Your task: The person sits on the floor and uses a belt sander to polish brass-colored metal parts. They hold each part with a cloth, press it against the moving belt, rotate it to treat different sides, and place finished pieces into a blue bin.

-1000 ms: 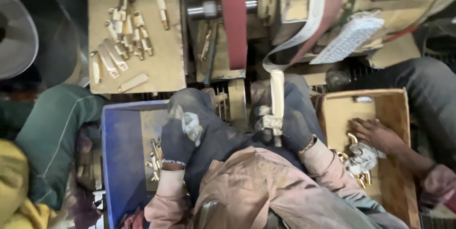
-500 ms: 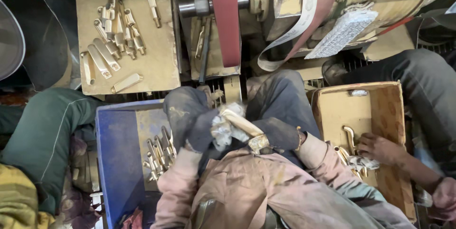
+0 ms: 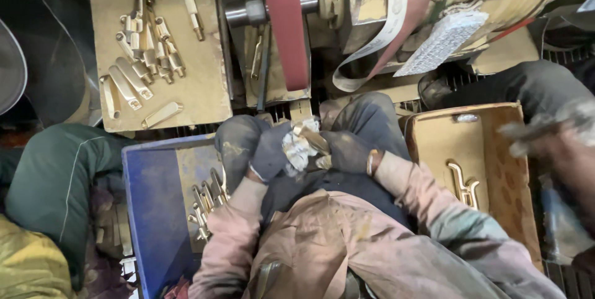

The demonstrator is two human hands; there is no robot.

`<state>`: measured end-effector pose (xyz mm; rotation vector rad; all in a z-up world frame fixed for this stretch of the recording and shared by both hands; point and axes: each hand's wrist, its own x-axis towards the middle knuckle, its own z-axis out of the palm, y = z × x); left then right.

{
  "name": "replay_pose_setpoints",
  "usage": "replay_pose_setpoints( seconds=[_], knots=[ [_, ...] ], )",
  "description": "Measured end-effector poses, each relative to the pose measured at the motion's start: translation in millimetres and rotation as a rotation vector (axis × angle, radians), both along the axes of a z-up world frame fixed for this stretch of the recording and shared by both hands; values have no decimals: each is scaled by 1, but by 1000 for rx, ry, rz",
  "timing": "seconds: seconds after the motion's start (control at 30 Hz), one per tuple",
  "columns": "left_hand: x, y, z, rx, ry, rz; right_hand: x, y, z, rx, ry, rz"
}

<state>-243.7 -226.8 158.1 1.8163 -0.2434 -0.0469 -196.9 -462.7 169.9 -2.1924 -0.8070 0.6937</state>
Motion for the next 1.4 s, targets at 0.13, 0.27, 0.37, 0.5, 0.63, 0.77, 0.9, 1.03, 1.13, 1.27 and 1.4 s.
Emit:
replay_pose_setpoints(
  seconds=[0.13,0.27,0.37,0.5,0.63,0.77,0.9,1.03,1.13,1.27,1.4],
  knots=[
    [28,9,-43,-246,175,0,18,10,-37,163,84,51],
    [47,13,-87,-398,291,50,35,19,-69,29,257,62],
    [58,13,-112,-459,351,67,40,19,-94,-86,155,62],
    [67,15,-130,-501,383,88,47,20,-124,4,48,134],
    [69,11,-138,-522,410,90,46,18,-137,25,61,151],
    [72,8,-143,-536,425,87,44,15,-131,7,119,138],
    [75,8,-143,-543,425,93,46,14,-113,-11,152,125],
    [76,8,-139,-548,416,95,45,13,-93,-22,183,101],
    [74,8,-133,-553,400,101,43,13,-80,-24,205,81],
    [65,6,-118,-571,370,105,37,9,-64,-28,237,32],
    [36,6,-81,-564,313,126,27,5,-44,-14,125,14]
  ],
)
